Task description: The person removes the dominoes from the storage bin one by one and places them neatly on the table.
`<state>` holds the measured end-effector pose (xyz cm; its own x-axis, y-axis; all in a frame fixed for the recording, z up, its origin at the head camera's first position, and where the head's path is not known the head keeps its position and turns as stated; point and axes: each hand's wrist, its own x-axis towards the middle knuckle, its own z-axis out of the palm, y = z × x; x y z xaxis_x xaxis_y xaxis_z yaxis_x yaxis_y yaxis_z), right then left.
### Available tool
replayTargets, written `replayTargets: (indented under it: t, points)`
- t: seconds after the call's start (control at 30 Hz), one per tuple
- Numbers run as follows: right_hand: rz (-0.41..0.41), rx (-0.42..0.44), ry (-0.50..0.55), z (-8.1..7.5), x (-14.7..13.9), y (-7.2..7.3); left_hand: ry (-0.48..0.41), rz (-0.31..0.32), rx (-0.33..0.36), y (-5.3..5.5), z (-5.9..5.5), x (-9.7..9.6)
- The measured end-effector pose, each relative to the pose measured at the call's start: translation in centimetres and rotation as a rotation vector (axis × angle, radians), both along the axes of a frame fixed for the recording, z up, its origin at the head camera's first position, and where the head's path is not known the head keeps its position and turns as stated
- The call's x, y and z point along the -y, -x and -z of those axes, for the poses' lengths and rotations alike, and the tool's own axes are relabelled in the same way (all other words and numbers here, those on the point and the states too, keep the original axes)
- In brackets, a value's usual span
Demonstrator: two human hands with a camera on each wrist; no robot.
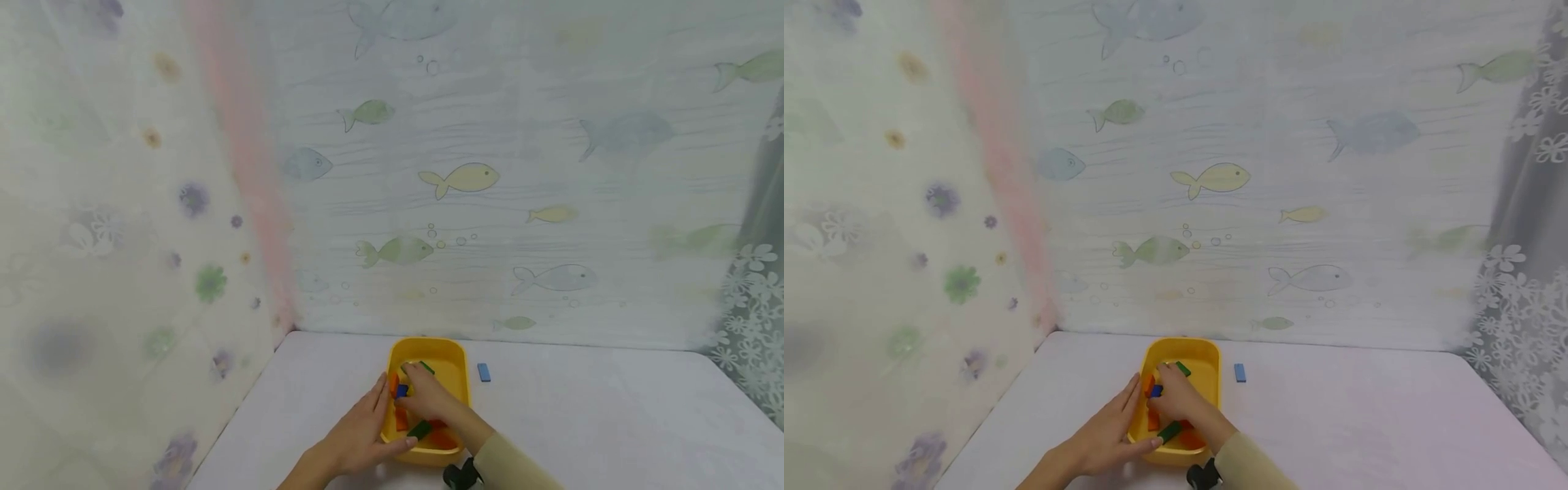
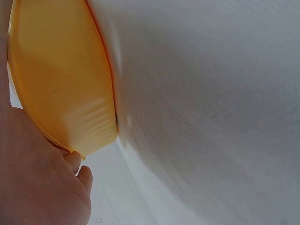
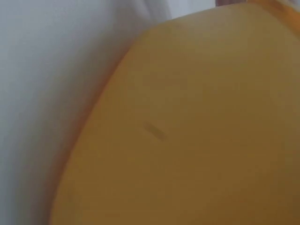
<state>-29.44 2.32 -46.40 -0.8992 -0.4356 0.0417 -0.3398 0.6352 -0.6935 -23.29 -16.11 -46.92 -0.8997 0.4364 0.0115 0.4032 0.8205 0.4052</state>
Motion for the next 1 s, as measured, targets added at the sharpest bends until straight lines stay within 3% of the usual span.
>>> replayTargets:
  t: [0.2, 0.47, 0.83, 1.0]
  points:
    - [-0.019, -0.006, -0.025, 0.2, 0.8, 0.9, -0.002, -0.018, 0.031, 0.2, 0.0, 0.0]
    - [-0.061, -0.152, -0.073, 1.2, 1.1, 1.6, -0.005, -0.010, 0.022, 0.0, -0.1, 0.0]
    - [-0.052, -0.023, 0.040, 1.1, 0.5, 1.7, 0.012, -0.017, 0.034, 0.4, 0.1, 0.0]
    - [-0.042, -0.007, 0.083, 1.0, 0.3, 1.5, 0.013, -0.027, 0.044, 0.3, 0.1, 0.0]
